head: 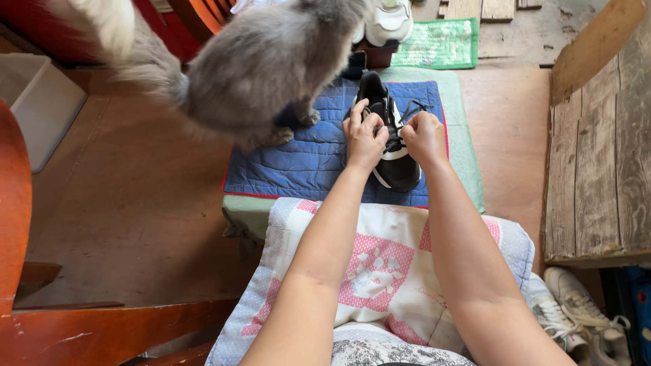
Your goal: The person unlaces a black and white sneaker, then re-laces it by threading the laces through the eyelets and tying a knot. A gray cat sits nearby and is briefly petted during the task.
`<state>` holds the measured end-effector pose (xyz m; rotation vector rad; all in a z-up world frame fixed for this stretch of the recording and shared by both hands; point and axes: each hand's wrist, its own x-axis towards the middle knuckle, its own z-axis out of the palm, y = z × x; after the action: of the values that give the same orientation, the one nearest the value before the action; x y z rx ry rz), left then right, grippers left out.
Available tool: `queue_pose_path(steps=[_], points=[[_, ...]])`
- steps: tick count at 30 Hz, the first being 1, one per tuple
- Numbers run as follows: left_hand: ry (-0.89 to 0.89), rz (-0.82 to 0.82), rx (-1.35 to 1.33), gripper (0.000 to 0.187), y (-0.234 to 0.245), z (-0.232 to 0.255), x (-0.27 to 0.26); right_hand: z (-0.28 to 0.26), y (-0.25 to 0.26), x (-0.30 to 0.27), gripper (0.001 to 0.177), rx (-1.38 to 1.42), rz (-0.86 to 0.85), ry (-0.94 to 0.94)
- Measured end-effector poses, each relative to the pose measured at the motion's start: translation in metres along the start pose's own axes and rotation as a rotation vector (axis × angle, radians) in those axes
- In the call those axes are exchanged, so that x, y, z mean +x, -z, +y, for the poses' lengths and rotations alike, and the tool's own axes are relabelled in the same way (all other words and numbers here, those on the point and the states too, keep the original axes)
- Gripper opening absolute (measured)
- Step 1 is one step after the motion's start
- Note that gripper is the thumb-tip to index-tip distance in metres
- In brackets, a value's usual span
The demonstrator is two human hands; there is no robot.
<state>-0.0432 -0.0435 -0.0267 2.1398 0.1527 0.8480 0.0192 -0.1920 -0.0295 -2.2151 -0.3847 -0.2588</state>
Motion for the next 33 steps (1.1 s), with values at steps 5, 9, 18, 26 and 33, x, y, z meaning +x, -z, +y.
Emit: queue_pose_path(steps=[5,9,18,26,33], points=[[0.045,-0.062,-0.015,0.007,0.005,-0.001,0.0,-0.018,-0.012,-0.009,0.023,0.048,0.128,0.299],[0.032,-0.091,-0.064,0.009,0.015,-0.006,0.002,-0.027,-0.023,-0.007,0.019,-0.17,0.27,0.338],[-0.023,-0.113,-0.034,0.01,0.034,-0.012,0.001,-0.023,-0.002,0.003,0.016,-0.022,0.056,0.113],[-0.015,-0.092,0.095,0.01,0.019,0.004,-0.002,-0.027,0.007,-0.012,0.014,-0.102,0.03,0.185],[0.032,0.073,0.031,0.005,-0.006,0.001,-0.004,-0.018,0.007,-0.013,0.004,0.459,0.071,-0.299]])
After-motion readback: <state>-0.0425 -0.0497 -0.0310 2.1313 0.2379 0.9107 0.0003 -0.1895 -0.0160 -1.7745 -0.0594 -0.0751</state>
